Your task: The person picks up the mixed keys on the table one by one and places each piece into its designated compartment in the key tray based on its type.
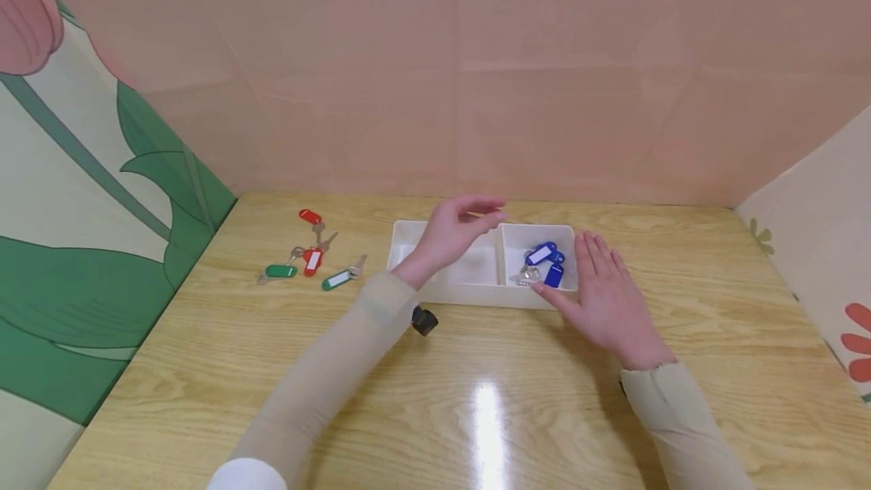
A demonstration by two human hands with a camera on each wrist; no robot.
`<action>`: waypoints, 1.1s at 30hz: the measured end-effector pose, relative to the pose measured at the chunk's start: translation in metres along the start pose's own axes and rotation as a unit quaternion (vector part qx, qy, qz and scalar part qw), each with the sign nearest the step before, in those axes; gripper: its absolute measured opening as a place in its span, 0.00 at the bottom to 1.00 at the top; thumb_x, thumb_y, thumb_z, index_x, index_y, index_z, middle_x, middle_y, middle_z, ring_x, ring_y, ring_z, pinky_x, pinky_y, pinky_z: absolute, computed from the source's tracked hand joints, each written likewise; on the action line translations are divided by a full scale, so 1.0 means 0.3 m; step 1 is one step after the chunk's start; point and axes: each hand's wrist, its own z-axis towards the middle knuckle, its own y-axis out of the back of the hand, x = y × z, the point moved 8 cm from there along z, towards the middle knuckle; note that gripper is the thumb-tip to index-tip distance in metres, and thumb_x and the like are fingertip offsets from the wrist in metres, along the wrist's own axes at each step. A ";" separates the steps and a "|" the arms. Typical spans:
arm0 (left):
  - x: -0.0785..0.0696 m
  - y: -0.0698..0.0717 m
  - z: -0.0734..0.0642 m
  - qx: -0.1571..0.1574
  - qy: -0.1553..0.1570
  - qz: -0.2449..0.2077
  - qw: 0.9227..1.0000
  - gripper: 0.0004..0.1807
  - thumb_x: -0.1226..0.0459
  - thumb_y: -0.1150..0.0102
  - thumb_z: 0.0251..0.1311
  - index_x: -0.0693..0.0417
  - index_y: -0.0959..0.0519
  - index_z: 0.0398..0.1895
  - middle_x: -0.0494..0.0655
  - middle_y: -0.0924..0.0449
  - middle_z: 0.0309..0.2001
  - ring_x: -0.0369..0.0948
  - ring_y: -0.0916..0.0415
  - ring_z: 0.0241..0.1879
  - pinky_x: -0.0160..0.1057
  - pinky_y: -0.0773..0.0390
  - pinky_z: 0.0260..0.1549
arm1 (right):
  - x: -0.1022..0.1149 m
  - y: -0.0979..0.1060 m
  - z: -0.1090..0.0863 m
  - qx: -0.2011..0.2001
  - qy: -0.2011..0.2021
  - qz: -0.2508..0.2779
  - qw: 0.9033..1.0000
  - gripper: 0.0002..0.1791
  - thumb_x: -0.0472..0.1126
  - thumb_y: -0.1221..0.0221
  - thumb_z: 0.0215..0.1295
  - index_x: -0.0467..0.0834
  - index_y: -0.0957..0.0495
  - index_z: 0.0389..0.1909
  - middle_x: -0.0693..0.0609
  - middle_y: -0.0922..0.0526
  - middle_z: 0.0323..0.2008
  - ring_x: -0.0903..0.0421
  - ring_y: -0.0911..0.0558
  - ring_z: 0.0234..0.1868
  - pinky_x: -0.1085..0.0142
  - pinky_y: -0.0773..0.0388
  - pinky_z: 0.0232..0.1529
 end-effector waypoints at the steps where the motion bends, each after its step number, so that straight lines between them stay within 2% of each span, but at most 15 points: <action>1: 0.000 0.002 -0.002 0.000 0.000 -0.003 1.000 0.14 0.56 0.34 0.69 0.50 0.15 0.54 0.35 0.14 0.44 0.32 0.18 0.38 0.31 0.19 0.40 | 0.000 0.000 0.000 -0.001 0.000 0.000 1.000 0.58 0.68 0.45 0.70 0.33 0.62 0.80 0.28 0.56 0.77 0.37 0.62 0.79 0.46 0.70 0.76; 9: -0.010 0.007 -0.019 0.005 -0.006 -0.017 1.000 0.16 0.58 0.34 0.69 0.55 0.16 0.55 0.38 0.14 0.45 0.33 0.17 0.39 0.31 0.19 0.41 | -0.005 -0.005 0.001 -0.002 -0.001 0.001 1.000 0.59 0.68 0.45 0.70 0.33 0.62 0.80 0.28 0.56 0.77 0.36 0.62 0.79 0.45 0.69 0.76; 16: -0.026 0.022 -0.040 0.004 -0.007 -0.030 1.000 0.15 0.57 0.34 0.68 0.51 0.15 0.54 0.36 0.14 0.44 0.33 0.17 0.40 0.32 0.19 0.42 | -0.003 -0.003 0.002 -0.004 0.002 -0.001 1.000 0.58 0.68 0.45 0.70 0.32 0.61 0.80 0.27 0.55 0.77 0.37 0.62 0.79 0.44 0.68 0.76; 24: -0.024 0.046 -0.052 -0.001 -0.014 -0.044 0.999 0.15 0.58 0.34 0.68 0.52 0.15 0.55 0.39 0.14 0.46 0.34 0.17 0.41 0.33 0.18 0.43 | -0.004 -0.004 0.000 0.004 -0.007 -0.002 1.000 0.59 0.69 0.45 0.69 0.33 0.62 0.80 0.28 0.56 0.77 0.35 0.60 0.78 0.45 0.71 0.75; 28: -0.026 0.060 -0.059 0.000 -0.008 -0.045 0.999 0.15 0.57 0.34 0.69 0.50 0.15 0.55 0.38 0.14 0.47 0.37 0.16 0.42 0.34 0.18 0.44 | -0.005 -0.006 0.001 0.005 -0.007 -0.001 1.000 0.59 0.69 0.45 0.69 0.33 0.62 0.80 0.29 0.56 0.77 0.37 0.63 0.79 0.45 0.71 0.75; 33: -0.028 0.083 -0.069 -0.006 -0.009 -0.059 0.998 0.16 0.59 0.34 0.69 0.54 0.16 0.56 0.39 0.14 0.47 0.43 0.15 0.44 0.34 0.18 0.45 | -0.005 -0.005 0.001 0.002 -0.004 -0.003 1.000 0.59 0.69 0.45 0.69 0.33 0.62 0.80 0.28 0.56 0.77 0.38 0.63 0.79 0.45 0.70 0.76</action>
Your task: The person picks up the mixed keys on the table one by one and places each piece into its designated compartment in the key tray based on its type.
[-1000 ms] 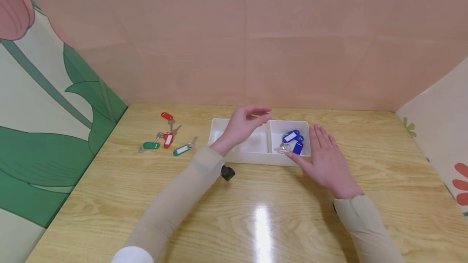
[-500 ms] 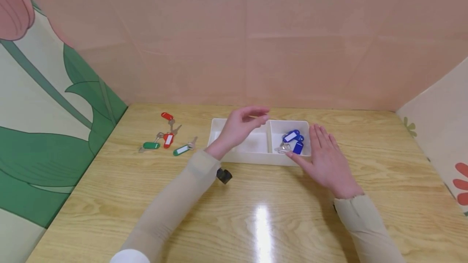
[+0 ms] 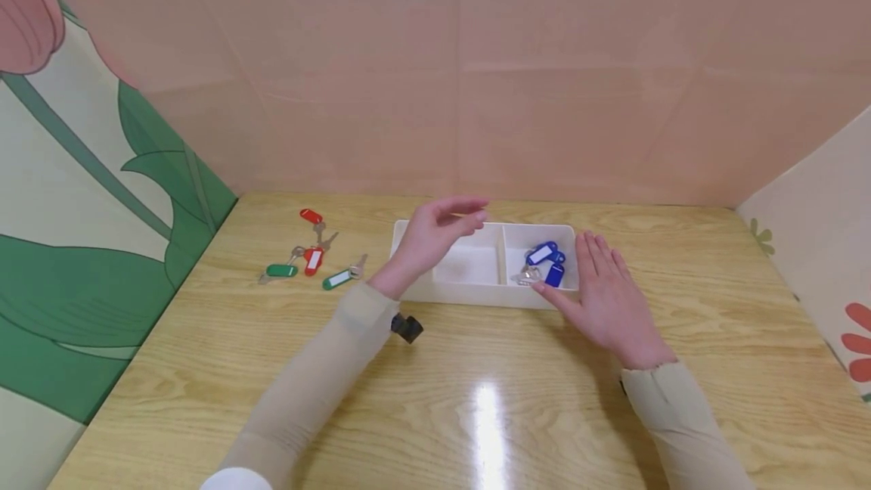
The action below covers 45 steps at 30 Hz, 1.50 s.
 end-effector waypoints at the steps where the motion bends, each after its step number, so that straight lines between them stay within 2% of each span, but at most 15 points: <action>1: 0.000 0.005 -0.002 -0.001 -0.001 -0.001 1.000 0.16 0.59 0.34 0.69 0.55 0.16 0.56 0.40 0.14 0.47 0.43 0.15 0.44 0.34 0.18 0.45 | 0.000 0.001 0.000 -0.001 0.000 0.000 1.000 0.59 0.69 0.45 0.69 0.33 0.62 0.80 0.28 0.56 0.77 0.37 0.63 0.79 0.45 0.70 0.76; 10: 0.000 0.047 -0.025 -0.014 -0.002 -0.016 1.000 0.16 0.61 0.33 0.68 0.55 0.15 0.55 0.43 0.14 0.49 0.43 0.15 0.44 0.35 0.18 0.47 | 0.005 0.004 0.000 -0.002 0.002 0.002 1.000 0.58 0.68 0.45 0.70 0.33 0.62 0.80 0.28 0.56 0.77 0.36 0.61 0.79 0.46 0.70 0.76; 17: -0.002 0.084 -0.051 -0.017 -0.001 -0.016 1.000 0.16 0.62 0.34 0.69 0.55 0.16 0.57 0.43 0.15 0.51 0.37 0.16 0.45 0.36 0.19 0.49 | 0.007 0.004 0.001 -0.006 0.009 0.001 1.000 0.58 0.67 0.45 0.70 0.32 0.61 0.79 0.27 0.55 0.77 0.37 0.61 0.79 0.45 0.69 0.76; 23: 0.002 0.119 -0.074 -0.020 0.011 -0.024 0.999 0.18 0.61 0.36 0.70 0.57 0.18 0.59 0.45 0.16 0.52 0.45 0.16 0.48 0.37 0.19 0.51 | 0.007 0.002 0.001 -0.005 0.009 0.001 1.000 0.58 0.67 0.45 0.70 0.33 0.62 0.80 0.28 0.56 0.77 0.37 0.62 0.79 0.45 0.69 0.76; 28: 0.003 0.155 -0.089 -0.036 0.011 -0.025 0.999 0.17 0.62 0.36 0.70 0.57 0.17 0.58 0.48 0.16 0.53 0.49 0.16 0.49 0.37 0.19 0.51 | 0.005 0.001 0.000 -0.005 0.007 0.004 1.000 0.58 0.67 0.44 0.70 0.32 0.62 0.80 0.28 0.56 0.77 0.36 0.61 0.79 0.45 0.69 0.76; 36: 0.018 0.218 -0.114 -0.051 0.018 -0.038 0.998 0.17 0.60 0.35 0.70 0.54 0.17 0.58 0.43 0.17 0.52 0.49 0.17 0.50 0.39 0.20 0.53 | 0.005 0.003 -0.001 -0.003 0.005 0.006 1.000 0.58 0.67 0.45 0.70 0.33 0.62 0.80 0.28 0.56 0.77 0.36 0.61 0.78 0.46 0.71 0.76; 41: 0.037 0.260 -0.128 -0.060 0.023 -0.043 0.997 0.18 0.59 0.35 0.70 0.55 0.18 0.59 0.47 0.16 0.54 0.53 0.18 0.52 0.40 0.21 0.55 | 0.006 0.004 -0.002 -0.002 0.004 0.005 1.000 0.58 0.68 0.44 0.70 0.33 0.62 0.80 0.28 0.55 0.77 0.34 0.59 0.78 0.45 0.69 0.76; 45: 0.054 0.295 -0.138 -0.070 0.022 -0.035 0.997 0.18 0.59 0.35 0.69 0.55 0.18 0.59 0.48 0.17 0.54 0.50 0.18 0.51 0.41 0.20 0.54 | 0.003 0.000 -0.001 0.003 0.000 0.004 1.000 0.59 0.68 0.45 0.69 0.33 0.62 0.80 0.28 0.56 0.77 0.33 0.58 0.78 0.45 0.70 0.76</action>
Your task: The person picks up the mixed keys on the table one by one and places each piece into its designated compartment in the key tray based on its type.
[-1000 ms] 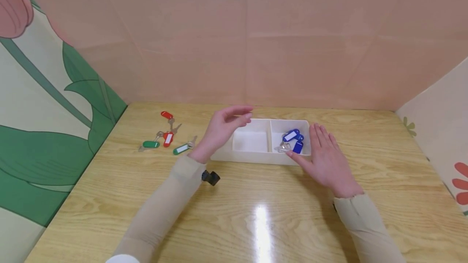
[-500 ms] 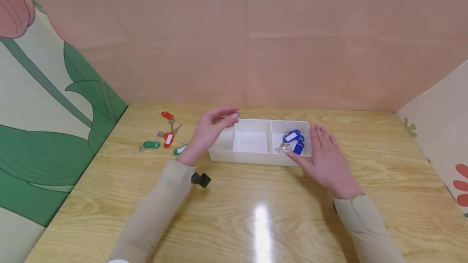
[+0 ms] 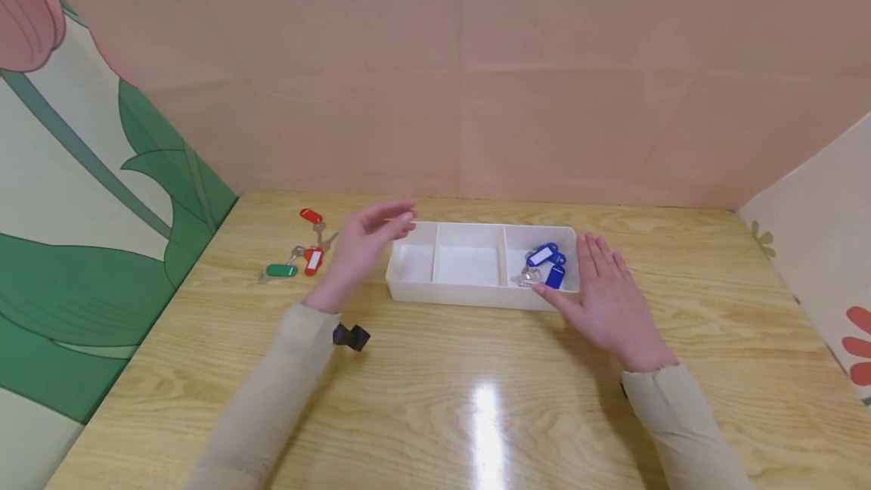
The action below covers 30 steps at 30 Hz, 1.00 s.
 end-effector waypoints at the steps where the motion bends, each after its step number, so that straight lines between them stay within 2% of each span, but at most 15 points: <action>1: 0.004 0.009 0.000 -0.003 0.000 0.001 1.000 0.18 0.59 0.35 0.69 0.56 0.18 0.59 0.47 0.17 0.53 0.49 0.17 0.50 0.41 0.20 0.54 | -0.001 -0.001 0.000 0.001 -0.001 0.001 1.000 0.59 0.68 0.45 0.69 0.33 0.63 0.80 0.29 0.57 0.77 0.33 0.58 0.78 0.46 0.70 0.76; 6: 0.026 0.068 -0.007 -0.026 0.012 0.009 1.000 0.18 0.59 0.35 0.69 0.57 0.17 0.58 0.48 0.15 0.51 0.46 0.17 0.48 0.41 0.19 0.52 | -0.001 0.000 0.000 0.001 -0.001 0.003 1.000 0.59 0.68 0.45 0.69 0.35 0.64 0.80 0.29 0.58 0.78 0.34 0.59 0.78 0.45 0.70 0.76; 11: 0.037 0.139 -0.021 -0.050 0.023 0.017 0.998 0.19 0.58 0.34 0.69 0.58 0.18 0.57 0.51 0.15 0.49 0.51 0.17 0.49 0.43 0.18 0.51 | 0.001 0.001 0.001 0.002 -0.002 0.005 1.000 0.59 0.68 0.45 0.70 0.36 0.65 0.80 0.29 0.58 0.78 0.35 0.61 0.78 0.45 0.70 0.76; 16: 0.059 0.200 -0.032 -0.056 0.022 0.032 0.998 0.18 0.58 0.36 0.70 0.56 0.17 0.58 0.50 0.15 0.50 0.50 0.17 0.49 0.42 0.18 0.51 | -0.001 0.001 0.001 0.000 -0.003 0.005 1.000 0.59 0.68 0.45 0.70 0.36 0.65 0.80 0.29 0.58 0.78 0.36 0.61 0.78 0.45 0.69 0.76; 19: 0.074 0.234 -0.044 -0.063 0.028 0.039 0.997 0.18 0.58 0.37 0.71 0.56 0.18 0.58 0.52 0.16 0.53 0.46 0.17 0.48 0.41 0.18 0.51 | -0.004 -0.002 -0.001 0.001 -0.003 0.006 1.000 0.59 0.68 0.45 0.69 0.36 0.65 0.80 0.30 0.58 0.78 0.36 0.62 0.79 0.45 0.70 0.76; 23: 0.091 0.277 -0.061 -0.076 0.040 0.051 0.995 0.19 0.58 0.37 0.71 0.58 0.19 0.59 0.57 0.18 0.54 0.47 0.18 0.49 0.40 0.18 0.51 | -0.008 -0.004 -0.002 0.002 -0.003 0.003 1.000 0.59 0.68 0.45 0.69 0.36 0.66 0.80 0.30 0.59 0.78 0.37 0.63 0.79 0.45 0.71 0.75; 30: 0.116 0.338 -0.090 -0.073 0.055 0.074 0.993 0.20 0.58 0.37 0.71 0.55 0.20 0.62 0.53 0.19 0.57 0.47 0.19 0.52 0.41 0.20 0.54 | -0.006 -0.001 0.000 0.000 -0.002 -0.003 1.000 0.59 0.69 0.45 0.69 0.36 0.66 0.80 0.30 0.59 0.78 0.35 0.61 0.78 0.46 0.71 0.76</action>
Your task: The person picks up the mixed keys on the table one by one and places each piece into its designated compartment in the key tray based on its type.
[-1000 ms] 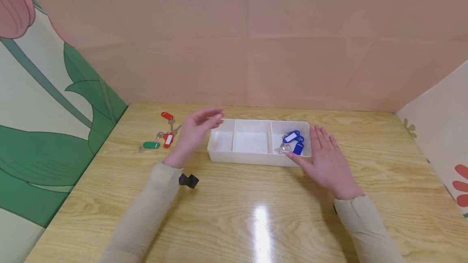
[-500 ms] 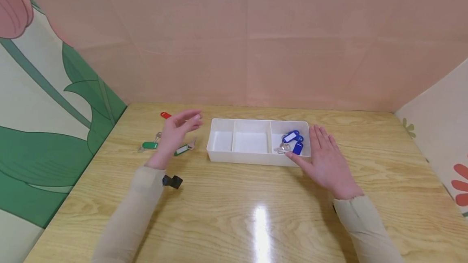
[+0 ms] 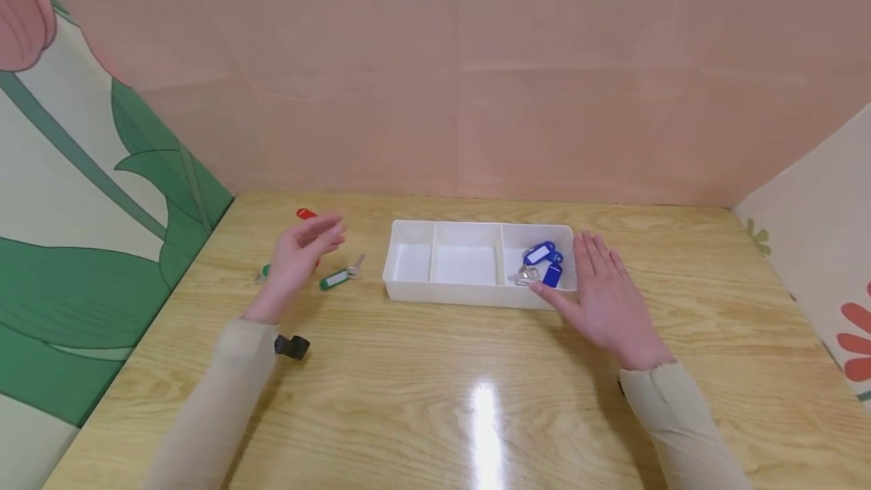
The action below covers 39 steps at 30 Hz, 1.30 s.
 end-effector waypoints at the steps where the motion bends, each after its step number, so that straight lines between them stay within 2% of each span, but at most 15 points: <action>1: 0.007 0.009 -0.003 0.000 0.006 0.009 1.000 0.21 0.57 0.36 0.70 0.54 0.20 0.62 0.51 0.19 0.57 0.46 0.20 0.52 0.41 0.20 0.54 | 0.001 0.000 0.001 0.001 0.000 -0.001 1.000 0.59 0.69 0.45 0.69 0.36 0.66 0.80 0.30 0.59 0.78 0.35 0.61 0.78 0.46 0.71 0.75; 6: 0.024 0.059 -0.009 -0.012 0.021 0.052 0.998 0.24 0.55 0.32 0.67 0.52 0.21 0.63 0.49 0.19 0.55 0.44 0.22 0.54 0.41 0.21 0.54 | 0.004 0.003 0.005 0.003 -0.001 -0.001 1.000 0.59 0.69 0.45 0.70 0.36 0.65 0.80 0.30 0.59 0.78 0.36 0.62 0.78 0.46 0.71 0.75; 10: 0.029 0.094 -0.006 -0.025 0.024 0.071 0.997 0.24 0.57 0.31 0.66 0.54 0.21 0.63 0.51 0.19 0.55 0.45 0.22 0.53 0.38 0.21 0.52 | 0.006 0.006 0.010 0.003 0.000 -0.001 1.000 0.59 0.69 0.46 0.70 0.36 0.66 0.80 0.30 0.60 0.78 0.37 0.63 0.79 0.46 0.71 0.75; 14: 0.041 0.118 -0.003 -0.039 0.044 0.095 0.994 0.25 0.58 0.31 0.66 0.54 0.21 0.64 0.52 0.20 0.56 0.46 0.23 0.55 0.40 0.21 0.54 | 0.004 0.005 0.012 0.003 -0.002 -0.003 1.000 0.59 0.69 0.46 0.70 0.36 0.66 0.80 0.30 0.60 0.78 0.36 0.63 0.78 0.46 0.71 0.75; 20: 0.072 0.140 -0.007 -0.042 0.080 0.156 0.984 0.29 0.59 0.30 0.65 0.59 0.25 0.66 0.57 0.22 0.58 0.50 0.23 0.56 0.47 0.21 0.56 | 0.002 0.001 0.010 0.006 -0.004 -0.004 1.000 0.59 0.69 0.46 0.70 0.36 0.66 0.80 0.30 0.60 0.78 0.36 0.63 0.79 0.46 0.72 0.75; 27: 0.128 0.176 -0.014 -0.055 0.119 0.195 0.972 0.30 0.60 0.29 0.64 0.60 0.26 0.66 0.58 0.22 0.56 0.52 0.24 0.55 0.48 0.21 0.55 | 0.004 0.004 0.006 0.006 -0.003 0.000 1.000 0.59 0.69 0.46 0.70 0.36 0.66 0.80 0.30 0.59 0.78 0.36 0.62 0.78 0.47 0.72 0.75; 30: 0.147 0.188 -0.014 -0.053 0.130 0.207 0.968 0.30 0.60 0.29 0.64 0.60 0.26 0.67 0.58 0.21 0.56 0.53 0.23 0.55 0.48 0.21 0.55 | 0.006 0.006 0.003 0.004 -0.002 0.001 1.000 0.59 0.69 0.46 0.70 0.35 0.65 0.80 0.29 0.58 0.78 0.35 0.61 0.78 0.46 0.71 0.76; 37: 0.188 0.190 -0.009 -0.029 0.151 0.201 0.967 0.28 0.65 0.32 0.65 0.63 0.27 0.66 0.59 0.21 0.55 0.53 0.22 0.54 0.48 0.21 0.55 | 0.007 0.004 0.001 0.003 -0.001 0.004 1.000 0.59 0.68 0.45 0.70 0.35 0.65 0.80 0.29 0.58 0.78 0.36 0.62 0.78 0.46 0.71 0.76; 39: 0.198 0.188 -0.010 -0.025 0.162 0.204 0.965 0.27 0.66 0.31 0.64 0.63 0.26 0.65 0.58 0.20 0.55 0.52 0.22 0.53 0.47 0.22 0.55 | 0.006 0.003 0.002 0.002 0.000 0.004 1.000 0.59 0.68 0.45 0.70 0.35 0.65 0.80 0.29 0.58 0.78 0.36 0.62 0.79 0.45 0.70 0.76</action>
